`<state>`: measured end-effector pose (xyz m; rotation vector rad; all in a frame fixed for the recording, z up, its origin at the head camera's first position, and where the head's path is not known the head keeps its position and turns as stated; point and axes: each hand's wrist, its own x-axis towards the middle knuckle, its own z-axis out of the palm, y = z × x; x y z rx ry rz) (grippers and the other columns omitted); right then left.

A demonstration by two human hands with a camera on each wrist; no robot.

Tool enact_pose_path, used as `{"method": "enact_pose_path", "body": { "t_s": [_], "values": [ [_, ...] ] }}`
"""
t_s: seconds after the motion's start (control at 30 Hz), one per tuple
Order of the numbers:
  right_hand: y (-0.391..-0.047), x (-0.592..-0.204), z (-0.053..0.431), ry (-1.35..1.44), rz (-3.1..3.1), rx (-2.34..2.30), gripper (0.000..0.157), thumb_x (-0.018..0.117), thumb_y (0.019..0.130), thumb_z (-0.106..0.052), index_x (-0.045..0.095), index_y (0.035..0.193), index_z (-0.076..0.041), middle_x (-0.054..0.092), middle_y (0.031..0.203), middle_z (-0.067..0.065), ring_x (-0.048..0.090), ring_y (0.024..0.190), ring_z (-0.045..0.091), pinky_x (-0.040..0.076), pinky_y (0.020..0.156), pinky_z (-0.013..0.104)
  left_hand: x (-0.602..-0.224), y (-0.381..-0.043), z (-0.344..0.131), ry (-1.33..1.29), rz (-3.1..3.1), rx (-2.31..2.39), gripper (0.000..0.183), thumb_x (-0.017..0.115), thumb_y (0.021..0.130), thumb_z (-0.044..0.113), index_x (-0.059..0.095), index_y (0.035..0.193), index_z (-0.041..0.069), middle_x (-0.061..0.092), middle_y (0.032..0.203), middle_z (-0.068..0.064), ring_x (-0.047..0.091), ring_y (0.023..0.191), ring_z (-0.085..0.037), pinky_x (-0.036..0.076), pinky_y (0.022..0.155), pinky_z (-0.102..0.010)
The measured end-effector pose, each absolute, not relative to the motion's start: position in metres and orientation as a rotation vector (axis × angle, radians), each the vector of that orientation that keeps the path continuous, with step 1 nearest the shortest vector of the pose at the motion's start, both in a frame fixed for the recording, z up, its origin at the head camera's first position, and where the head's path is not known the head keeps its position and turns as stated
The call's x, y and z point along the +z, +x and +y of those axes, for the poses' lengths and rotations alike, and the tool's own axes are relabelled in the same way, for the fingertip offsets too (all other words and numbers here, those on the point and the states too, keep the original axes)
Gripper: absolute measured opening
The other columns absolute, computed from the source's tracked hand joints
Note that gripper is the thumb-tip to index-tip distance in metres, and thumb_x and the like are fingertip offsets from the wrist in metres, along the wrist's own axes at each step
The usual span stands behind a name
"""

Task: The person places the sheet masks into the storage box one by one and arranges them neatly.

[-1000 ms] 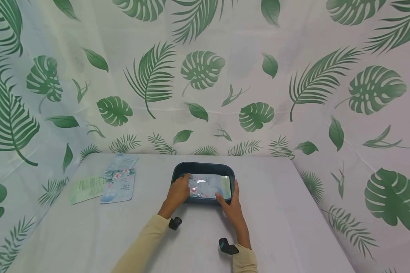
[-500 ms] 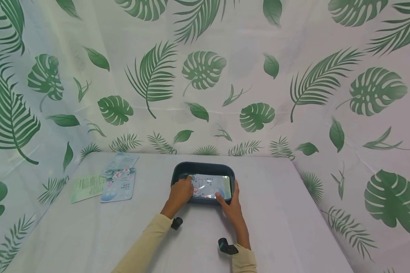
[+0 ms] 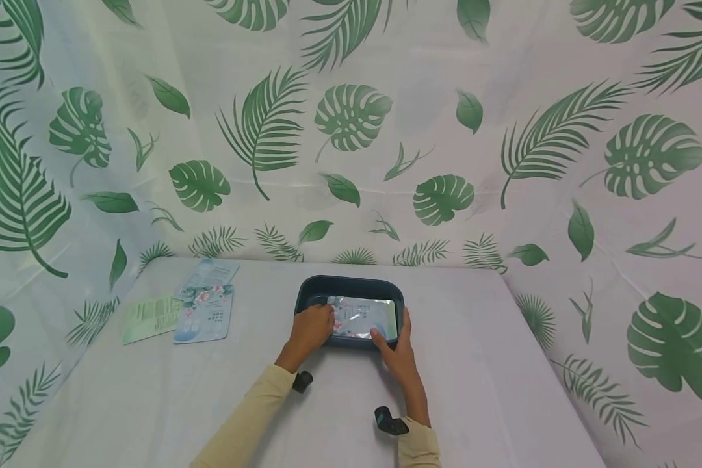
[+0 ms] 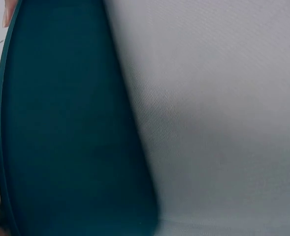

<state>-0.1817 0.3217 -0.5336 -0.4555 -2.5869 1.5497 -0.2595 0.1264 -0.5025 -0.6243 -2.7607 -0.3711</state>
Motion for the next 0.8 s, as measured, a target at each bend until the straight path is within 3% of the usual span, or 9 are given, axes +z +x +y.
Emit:
{"method": "enact_pose_path", "body": {
  "t_s": [0.33,0.63,0.8],
  "values": [
    [-0.1808,-0.5321,0.32,-0.419,-2.572,1.558,0.096,0.058,0.093,-0.05,-0.011,0.156,-0.026,-0.005,0.165,0.013,0.0,0.151,0.04,0.011,0.115,0.065,-0.5047,-0.2649,0.1226,-0.705,-2.781,-0.467,0.023,0.055,0.098,0.024,0.075,0.097,0.014,0.072,0.08,-0.002,0.068,0.069,-0.019,0.051,0.053,-0.034],
    [-0.1802,-0.53,0.3194,-0.423,-2.571,1.555,0.097,0.059,0.093,-0.049,-0.009,0.157,-0.023,-0.005,0.165,0.012,0.001,0.151,0.04,0.012,0.115,0.065,-0.5057,-0.2673,0.1201,-0.758,-2.78,-0.526,0.022,0.056,0.098,0.024,0.075,0.098,0.013,0.071,0.077,0.0,0.061,0.061,-0.013,0.044,0.049,-0.028],
    [-0.1805,-0.5298,0.319,-0.438,-2.577,1.553,0.098,0.059,0.093,-0.051,-0.01,0.157,-0.024,-0.005,0.165,0.013,0.001,0.151,0.04,0.011,0.115,0.065,-0.5062,-0.2668,0.1196,-0.731,-2.772,-0.554,0.018,0.058,0.096,0.02,0.074,0.099,0.011,0.071,0.081,-0.001,0.062,0.063,-0.013,0.047,0.05,-0.028]
  ]
}}
